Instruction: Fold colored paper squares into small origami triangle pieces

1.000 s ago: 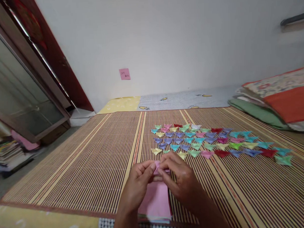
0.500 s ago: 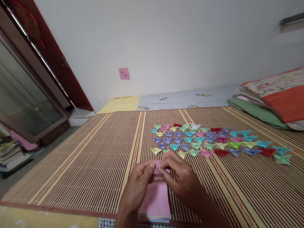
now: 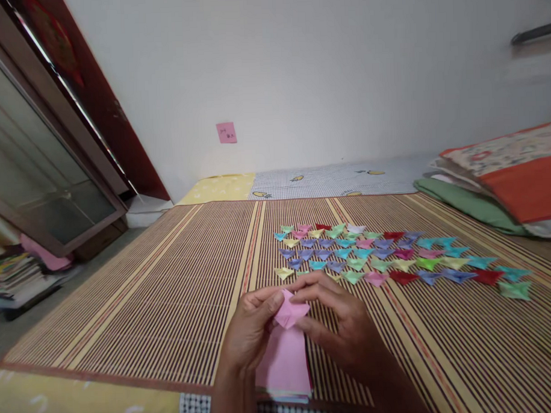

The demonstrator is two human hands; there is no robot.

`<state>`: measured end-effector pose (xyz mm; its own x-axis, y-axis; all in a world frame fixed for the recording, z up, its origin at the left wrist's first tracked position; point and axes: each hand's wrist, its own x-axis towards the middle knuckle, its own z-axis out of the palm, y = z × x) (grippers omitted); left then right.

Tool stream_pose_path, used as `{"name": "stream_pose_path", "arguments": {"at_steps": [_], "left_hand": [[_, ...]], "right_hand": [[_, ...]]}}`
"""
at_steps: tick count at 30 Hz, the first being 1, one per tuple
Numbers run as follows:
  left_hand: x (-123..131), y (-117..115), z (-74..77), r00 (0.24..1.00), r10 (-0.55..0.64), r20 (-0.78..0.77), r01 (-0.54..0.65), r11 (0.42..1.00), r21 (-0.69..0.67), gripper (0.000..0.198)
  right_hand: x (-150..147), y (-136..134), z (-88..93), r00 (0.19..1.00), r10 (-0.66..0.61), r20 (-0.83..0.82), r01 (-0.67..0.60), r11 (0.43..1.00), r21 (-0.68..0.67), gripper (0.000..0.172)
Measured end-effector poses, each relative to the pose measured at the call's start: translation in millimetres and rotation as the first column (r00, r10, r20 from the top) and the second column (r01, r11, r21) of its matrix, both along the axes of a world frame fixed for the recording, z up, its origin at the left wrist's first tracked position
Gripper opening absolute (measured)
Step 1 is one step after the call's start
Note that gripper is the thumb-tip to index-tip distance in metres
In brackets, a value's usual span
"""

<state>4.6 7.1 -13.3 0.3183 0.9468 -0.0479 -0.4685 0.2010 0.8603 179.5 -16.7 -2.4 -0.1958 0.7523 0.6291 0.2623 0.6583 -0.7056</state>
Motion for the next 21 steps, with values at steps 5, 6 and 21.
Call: {"name": "stream_pose_path", "arguments": {"at_steps": [5, 6, 21], "left_hand": [[2, -5, 3.9, 0.967, 0.153, -0.206, -0.127, 0.983, 0.134, 0.035], [3, -6, 5.1, 0.960, 0.168, -0.224, -0.136, 0.979, 0.150, 0.038], [4, -3, -3.0, 0.974, 0.145, -0.175, -0.124, 0.984, 0.125, 0.033]], "right_hand": [[5, 2, -2.3, 0.998, -0.049, -0.042, 0.037, 0.972, -0.234, 0.011], [4, 3, -3.4, 0.998, -0.045, -0.052, 0.030, 0.963, -0.267, 0.013], [-6, 5, -11.0, 0.981, -0.138, -0.135, 0.076, 0.919, -0.386, 0.019]]}}
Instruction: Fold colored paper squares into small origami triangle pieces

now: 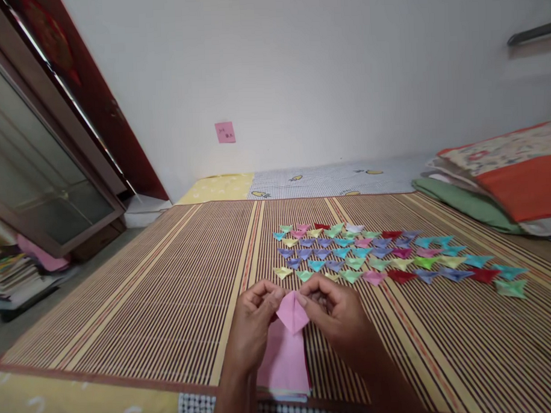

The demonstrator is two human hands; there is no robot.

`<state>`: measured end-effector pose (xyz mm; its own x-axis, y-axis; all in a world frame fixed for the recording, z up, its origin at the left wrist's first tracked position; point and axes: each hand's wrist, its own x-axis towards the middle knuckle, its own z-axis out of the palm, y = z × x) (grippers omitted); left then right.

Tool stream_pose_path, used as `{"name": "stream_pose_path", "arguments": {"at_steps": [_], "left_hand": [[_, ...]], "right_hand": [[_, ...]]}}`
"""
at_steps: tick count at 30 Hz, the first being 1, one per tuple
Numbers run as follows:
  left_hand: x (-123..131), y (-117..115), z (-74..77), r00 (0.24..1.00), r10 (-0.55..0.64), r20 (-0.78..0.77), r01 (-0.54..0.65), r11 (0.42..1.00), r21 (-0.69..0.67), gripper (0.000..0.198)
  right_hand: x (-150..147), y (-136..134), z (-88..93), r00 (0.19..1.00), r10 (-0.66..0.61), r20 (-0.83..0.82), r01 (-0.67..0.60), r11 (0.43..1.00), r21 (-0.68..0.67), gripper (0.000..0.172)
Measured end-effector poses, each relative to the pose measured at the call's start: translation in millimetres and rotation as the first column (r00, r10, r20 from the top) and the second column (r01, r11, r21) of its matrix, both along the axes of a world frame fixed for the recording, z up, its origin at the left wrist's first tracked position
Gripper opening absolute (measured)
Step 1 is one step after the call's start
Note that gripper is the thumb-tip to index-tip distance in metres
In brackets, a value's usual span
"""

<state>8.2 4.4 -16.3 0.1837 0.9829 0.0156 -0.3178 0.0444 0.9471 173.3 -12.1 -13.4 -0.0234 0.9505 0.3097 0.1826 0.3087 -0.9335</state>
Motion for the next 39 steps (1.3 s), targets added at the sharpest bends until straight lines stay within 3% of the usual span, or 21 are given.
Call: {"name": "stream_pose_path", "arguments": {"at_steps": [9, 13, 27, 33, 39], "left_hand": [[-1, -2, 7.0, 0.987, 0.059, -0.150, -0.050, 0.997, 0.064, 0.034], [0, 0, 6.1, 0.980, 0.051, -0.191, -0.038, 0.997, 0.072, 0.029], [16, -7, 11.0, 0.978, 0.111, -0.175, -0.092, 0.989, 0.114, 0.021], [16, -2, 9.0, 0.978, -0.080, -0.192, 0.081, 0.997, -0.005, 0.030], [14, -5, 9.9, 0.978, -0.137, -0.160, 0.139, 0.990, 0.004, 0.031]], "right_hand": [[-2, 0, -2.2, 1.000, -0.013, -0.023, 0.013, 1.000, -0.024, 0.019], [0, 0, 1.6, 1.000, 0.005, -0.010, -0.005, 0.999, 0.034, 0.020], [3, 1, 2.9, 0.998, -0.024, 0.061, 0.015, 0.989, 0.147, 0.014], [5, 0, 5.4, 0.995, -0.096, 0.029, 0.087, 0.971, 0.223, 0.014], [7, 0, 2.4, 0.990, -0.138, 0.040, 0.129, 0.975, 0.179, 0.015]]}}
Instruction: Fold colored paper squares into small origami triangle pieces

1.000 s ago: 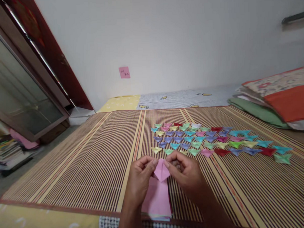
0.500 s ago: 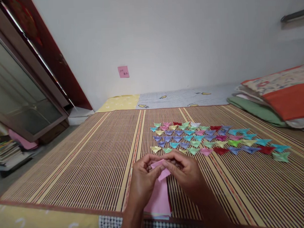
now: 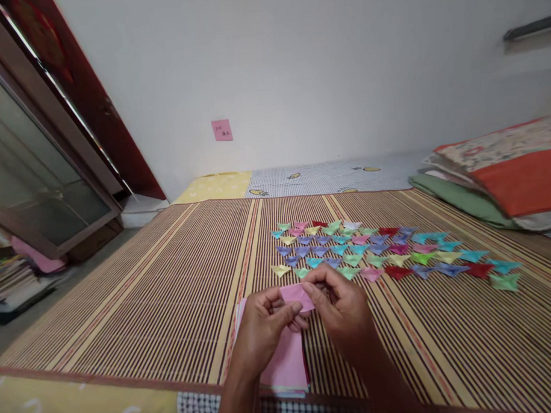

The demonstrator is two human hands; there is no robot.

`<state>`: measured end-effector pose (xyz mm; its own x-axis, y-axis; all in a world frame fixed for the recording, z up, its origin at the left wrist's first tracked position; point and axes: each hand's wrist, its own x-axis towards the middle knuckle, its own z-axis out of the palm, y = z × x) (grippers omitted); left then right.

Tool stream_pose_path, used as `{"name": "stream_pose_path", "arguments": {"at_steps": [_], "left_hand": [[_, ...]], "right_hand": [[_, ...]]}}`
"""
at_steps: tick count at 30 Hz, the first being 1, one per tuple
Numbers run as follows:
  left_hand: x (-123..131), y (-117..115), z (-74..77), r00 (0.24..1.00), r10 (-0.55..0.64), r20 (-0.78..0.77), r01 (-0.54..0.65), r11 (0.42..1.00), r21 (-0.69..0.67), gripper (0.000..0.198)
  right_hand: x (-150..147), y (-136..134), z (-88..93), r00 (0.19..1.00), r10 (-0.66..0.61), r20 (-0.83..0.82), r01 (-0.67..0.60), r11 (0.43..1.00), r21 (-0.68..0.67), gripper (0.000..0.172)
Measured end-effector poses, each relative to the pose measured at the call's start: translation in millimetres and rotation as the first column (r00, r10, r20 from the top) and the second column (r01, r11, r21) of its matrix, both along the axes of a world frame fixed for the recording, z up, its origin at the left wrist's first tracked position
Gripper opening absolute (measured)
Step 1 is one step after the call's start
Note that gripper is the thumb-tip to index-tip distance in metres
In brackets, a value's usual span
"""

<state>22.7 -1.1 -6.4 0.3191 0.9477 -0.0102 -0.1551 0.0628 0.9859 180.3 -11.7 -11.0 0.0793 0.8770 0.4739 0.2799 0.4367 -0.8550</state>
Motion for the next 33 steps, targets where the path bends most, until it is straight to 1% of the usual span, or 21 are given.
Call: {"name": "stream_pose_path", "arguments": {"at_steps": [3, 6, 8, 12, 15, 17, 19, 22, 24, 27, 30, 33], "left_hand": [[-7, -2, 1.5, 0.999, 0.005, 0.049, -0.006, 1.000, 0.017, 0.030], [-17, -1, 1.9, 0.996, 0.071, 0.059, -0.078, 0.989, 0.122, 0.026], [-22, -1, 2.2, 0.994, 0.093, 0.056, -0.102, 0.978, 0.180, 0.020], [-23, -3, 4.4, 0.998, 0.065, -0.012, -0.058, 0.947, 0.316, 0.009], [-23, -5, 6.0, 0.996, 0.048, -0.077, -0.017, 0.935, 0.353, 0.008], [-24, -7, 6.8, 0.993, 0.037, -0.108, 0.003, 0.939, 0.343, 0.011], [-25, -8, 8.2, 0.991, 0.020, -0.131, 0.025, 0.943, 0.332, 0.019], [-26, -10, 12.0, 0.985, 0.005, -0.172, 0.054, 0.941, 0.335, 0.027], [-26, -11, 15.3, 0.977, 0.008, -0.211, 0.071, 0.929, 0.363, 0.030], [-26, -13, 19.2, 0.965, 0.011, -0.261, 0.100, 0.908, 0.406, 0.033], [-26, -14, 21.2, 0.960, -0.005, -0.281, 0.132, 0.891, 0.435, 0.037], [-26, -14, 21.7, 0.959, 0.014, -0.284, 0.133, 0.862, 0.490, 0.032]], "right_hand": [[2, 4, -4.0, 0.998, -0.002, -0.063, -0.001, 0.999, -0.045, 0.017], [4, 8, -7.0, 0.984, 0.031, -0.177, -0.049, 0.994, -0.100, 0.021], [5, 9, -7.3, 0.966, 0.064, -0.249, -0.100, 0.986, -0.133, 0.022], [5, 8, -4.4, 0.919, 0.161, -0.359, -0.248, 0.946, -0.211, 0.023], [7, 7, -2.7, 0.894, 0.204, -0.400, -0.315, 0.920, -0.233, 0.022], [9, 6, -2.8, 0.883, 0.218, -0.416, -0.336, 0.913, -0.233, 0.020], [10, 6, -3.5, 0.870, 0.229, -0.437, -0.358, 0.903, -0.238, 0.020], [11, 7, -5.3, 0.827, 0.257, -0.500, -0.422, 0.872, -0.250, 0.022], [12, 8, -7.1, 0.789, 0.277, -0.549, -0.467, 0.851, -0.241, 0.024], [12, 10, -11.0, 0.744, 0.291, -0.601, -0.503, 0.837, -0.217, 0.025], [13, 11, -14.6, 0.724, 0.283, -0.629, -0.517, 0.826, -0.223, 0.025], [13, 12, -16.1, 0.716, 0.281, -0.639, -0.525, 0.820, -0.228, 0.026]]}}
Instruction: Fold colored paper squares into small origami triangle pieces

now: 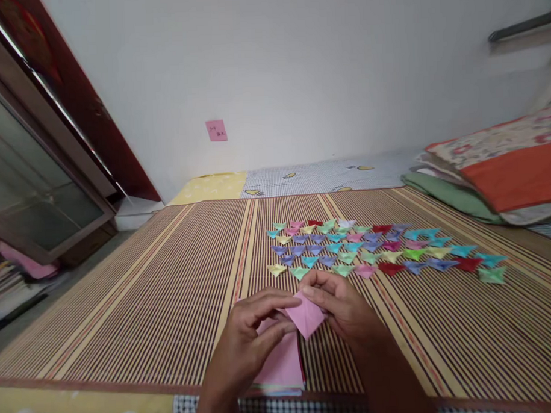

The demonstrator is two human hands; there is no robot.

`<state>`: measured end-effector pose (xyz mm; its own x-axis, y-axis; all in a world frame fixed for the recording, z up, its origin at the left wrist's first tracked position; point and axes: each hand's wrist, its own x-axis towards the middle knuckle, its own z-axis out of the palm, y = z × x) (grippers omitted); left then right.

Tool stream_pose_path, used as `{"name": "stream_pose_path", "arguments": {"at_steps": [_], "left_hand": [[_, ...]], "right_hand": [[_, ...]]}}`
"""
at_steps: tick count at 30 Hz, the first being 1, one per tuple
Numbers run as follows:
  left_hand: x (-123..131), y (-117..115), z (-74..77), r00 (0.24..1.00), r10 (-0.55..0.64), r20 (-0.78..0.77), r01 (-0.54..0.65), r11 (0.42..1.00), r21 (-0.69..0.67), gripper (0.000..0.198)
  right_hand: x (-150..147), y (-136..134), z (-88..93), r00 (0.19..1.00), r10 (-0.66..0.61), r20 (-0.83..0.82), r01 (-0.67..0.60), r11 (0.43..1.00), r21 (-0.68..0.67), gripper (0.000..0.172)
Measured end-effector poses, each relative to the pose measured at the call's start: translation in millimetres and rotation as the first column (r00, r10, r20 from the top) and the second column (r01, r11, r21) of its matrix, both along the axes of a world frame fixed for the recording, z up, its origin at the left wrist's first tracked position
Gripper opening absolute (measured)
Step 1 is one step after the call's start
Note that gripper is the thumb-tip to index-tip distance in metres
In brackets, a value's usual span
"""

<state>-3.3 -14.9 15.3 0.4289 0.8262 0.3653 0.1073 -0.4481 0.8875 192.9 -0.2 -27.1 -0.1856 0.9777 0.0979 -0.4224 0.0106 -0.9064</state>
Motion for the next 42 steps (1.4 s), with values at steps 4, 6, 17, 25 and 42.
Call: {"name": "stream_pose_path", "arguments": {"at_steps": [4, 6, 17, 25, 42], "left_hand": [[3, 1, 0.6, 1.000, 0.022, 0.009, -0.022, 0.997, 0.072, 0.022], [5, 1, 0.7, 0.999, 0.034, 0.014, -0.035, 0.997, 0.076, 0.018], [18, -4, -10.0, 0.981, 0.183, 0.063, -0.175, 0.978, -0.113, 0.009], [28, -7, -11.5, 0.957, 0.283, 0.061, -0.270, 0.950, -0.159, 0.013], [38, -10, -12.9, 0.948, 0.286, 0.141, -0.255, 0.945, -0.204, 0.016]], "right_hand": [[-2, -2, 2.9, 0.999, -0.020, 0.050, 0.018, 0.999, 0.049, 0.022], [-3, -3, 6.0, 0.997, -0.018, 0.079, 0.013, 0.998, 0.063, 0.020], [-3, -8, 14.7, 0.974, -0.110, 0.198, 0.084, 0.988, 0.132, 0.018], [-7, -9, 13.7, 0.974, -0.154, 0.167, 0.131, 0.982, 0.139, 0.014], [0, -10, 14.8, 0.961, -0.156, 0.228, 0.107, 0.971, 0.215, 0.011]]}}
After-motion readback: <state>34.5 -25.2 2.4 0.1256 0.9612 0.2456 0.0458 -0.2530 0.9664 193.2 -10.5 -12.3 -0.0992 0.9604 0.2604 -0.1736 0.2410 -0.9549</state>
